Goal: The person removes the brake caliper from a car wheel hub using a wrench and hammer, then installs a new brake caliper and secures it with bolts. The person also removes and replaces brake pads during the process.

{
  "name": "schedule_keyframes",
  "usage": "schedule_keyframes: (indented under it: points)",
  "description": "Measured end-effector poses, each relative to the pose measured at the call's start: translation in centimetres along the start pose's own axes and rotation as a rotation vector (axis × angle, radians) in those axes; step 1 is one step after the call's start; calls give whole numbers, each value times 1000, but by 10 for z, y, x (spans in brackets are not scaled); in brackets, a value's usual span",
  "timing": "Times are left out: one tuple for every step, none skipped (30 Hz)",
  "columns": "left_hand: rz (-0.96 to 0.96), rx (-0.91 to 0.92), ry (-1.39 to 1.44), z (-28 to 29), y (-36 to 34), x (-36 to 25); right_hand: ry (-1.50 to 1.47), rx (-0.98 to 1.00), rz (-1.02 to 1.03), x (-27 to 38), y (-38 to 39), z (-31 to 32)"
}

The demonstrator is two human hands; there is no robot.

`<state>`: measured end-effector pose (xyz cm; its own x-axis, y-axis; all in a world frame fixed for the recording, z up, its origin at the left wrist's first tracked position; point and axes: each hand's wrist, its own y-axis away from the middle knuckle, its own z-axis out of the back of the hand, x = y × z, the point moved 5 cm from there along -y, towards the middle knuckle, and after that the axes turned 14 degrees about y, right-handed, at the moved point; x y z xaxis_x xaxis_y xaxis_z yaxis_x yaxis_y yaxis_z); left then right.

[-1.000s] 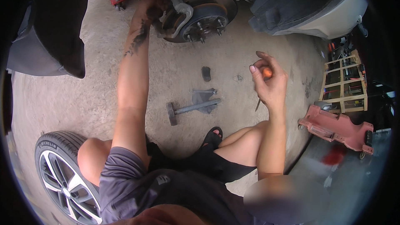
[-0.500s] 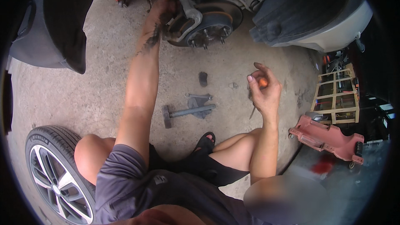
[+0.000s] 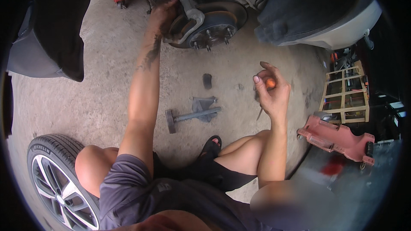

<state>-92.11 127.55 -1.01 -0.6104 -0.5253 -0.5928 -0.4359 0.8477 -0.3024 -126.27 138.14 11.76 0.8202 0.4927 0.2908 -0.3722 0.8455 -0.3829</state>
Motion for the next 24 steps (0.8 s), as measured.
schedule_keyframes:
  points:
    - [41,73,13,-13,6,-13,-6,6,-24,-7,0,0]
    - [68,146,26,-24,9,-27,-8,-16,-19,-10,-1,2]
    - [59,152,-150,-24,9,-33,-9,-37,-14,-14,-2,5]
    - [30,195,-136,-24,8,-36,-18,-56,-5,-16,-2,6]
    - [1,240,-122,-23,5,-38,-5,-54,-11,-17,-3,8]
    - [-27,284,-109,-23,1,-39,4,-53,-7,-17,-3,10]
    - [-16,285,-119,-17,-4,-34,12,-51,-9,-17,-3,10]
    - [-5,288,-126,-12,-10,-28,23,-51,-13,-17,-2,12]
    - [6,291,-133,-7,-17,-23,24,-57,-19,-17,-2,13]
    - [24,273,-129,-5,-19,-19,28,-62,-27,-19,-2,14]
    - [41,256,-126,-3,-21,-16,31,-68,-36,-21,-2,15]
    - [58,238,-124,-1,-23,-13,28,-73,-38,-22,-3,16]
    - [21,222,-248,2,-27,-14,25,-79,-38,-23,-4,18]
    - [-16,206,-371,5,-31,-17,23,-86,-38,-24,-5,20]
    - [-54,190,-495,7,-33,-19,18,-106,-41,-25,-4,23]
    - [-140,213,-602,3,-33,-25,12,-116,-42,-23,-4,25]
    - [-228,237,-709,-1,-34,-32,6,-126,-43,-19,-4,27]
    - [-317,261,-814,-6,-34,-38,0,-135,-43,-17,-4,28]
    - [-299,196,-864,-11,-34,-44,-2,-139,-22,-17,-4,26]
    - [-279,134,-900,-23,-33,-46,14,-141,-15,-15,-4,27]
    - [-258,73,-936,-30,-31,-47,29,-143,-8,-12,-3,29]
    - [-286,71,-983,-30,-33,-49,38,-144,5,-9,-3,29]
    - [-314,70,-1030,-32,-35,-51,29,-148,5,-8,-2,31]
    - [-343,69,-1076,-32,-35,-52,20,-152,6,-8,-1,32]
